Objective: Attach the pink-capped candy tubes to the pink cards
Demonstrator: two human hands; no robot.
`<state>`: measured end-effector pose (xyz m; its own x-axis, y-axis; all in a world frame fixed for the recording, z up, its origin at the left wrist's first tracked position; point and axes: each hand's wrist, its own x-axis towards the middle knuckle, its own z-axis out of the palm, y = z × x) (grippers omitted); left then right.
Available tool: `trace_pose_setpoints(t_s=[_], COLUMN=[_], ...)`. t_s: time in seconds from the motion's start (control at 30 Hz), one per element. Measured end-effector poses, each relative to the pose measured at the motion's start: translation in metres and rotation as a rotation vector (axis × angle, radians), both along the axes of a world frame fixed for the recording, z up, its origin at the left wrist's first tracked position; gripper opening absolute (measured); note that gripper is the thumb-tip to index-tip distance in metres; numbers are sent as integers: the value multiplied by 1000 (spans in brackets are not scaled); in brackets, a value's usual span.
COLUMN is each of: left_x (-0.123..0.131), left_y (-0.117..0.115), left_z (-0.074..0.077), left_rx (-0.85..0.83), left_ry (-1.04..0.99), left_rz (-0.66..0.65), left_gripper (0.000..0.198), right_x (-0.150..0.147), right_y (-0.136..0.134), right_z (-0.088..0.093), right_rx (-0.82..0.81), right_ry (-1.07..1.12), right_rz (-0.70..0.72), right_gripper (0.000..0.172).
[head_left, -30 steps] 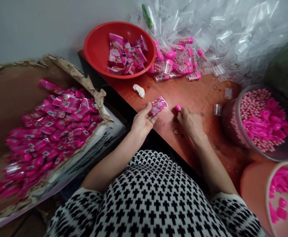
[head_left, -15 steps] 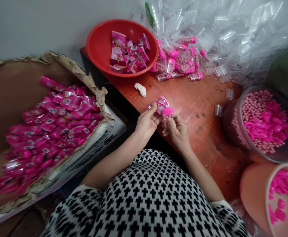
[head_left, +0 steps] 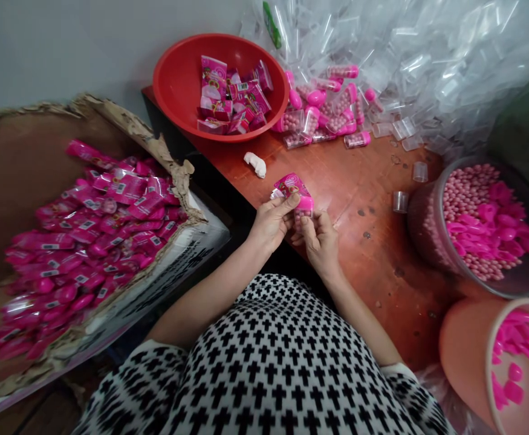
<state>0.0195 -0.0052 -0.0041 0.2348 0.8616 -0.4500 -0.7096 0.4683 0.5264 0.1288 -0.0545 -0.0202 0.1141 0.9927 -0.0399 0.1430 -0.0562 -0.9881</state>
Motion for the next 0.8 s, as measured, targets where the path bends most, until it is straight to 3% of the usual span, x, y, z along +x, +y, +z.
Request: trace_pose_setpoints(t_s=[0.1, 0.33, 0.53, 0.7, 0.8], left_x=[-2, -13, -10, -5, -4], left_y=[1, 8, 8, 4, 2], left_z=[0, 5, 4, 11, 11], left_rx=[25, 178, 187, 189, 219], left_ry=[42, 184, 200, 212, 248], left_rz=[-36, -211, -198, -224, -240], left_gripper=[29, 31, 28, 29, 29], right_x=[-1, -4, -2, -3, -2], right_y=[0, 4, 3, 7, 6], right_z=[1, 11, 6, 8, 9], right_rx=[-12, -141, 10, -133, -134], right_ry=[24, 374, 166, 429, 414], right_rz=[-4, 94, -39, 47, 36], right_gripper=[29, 34, 24, 32, 34])
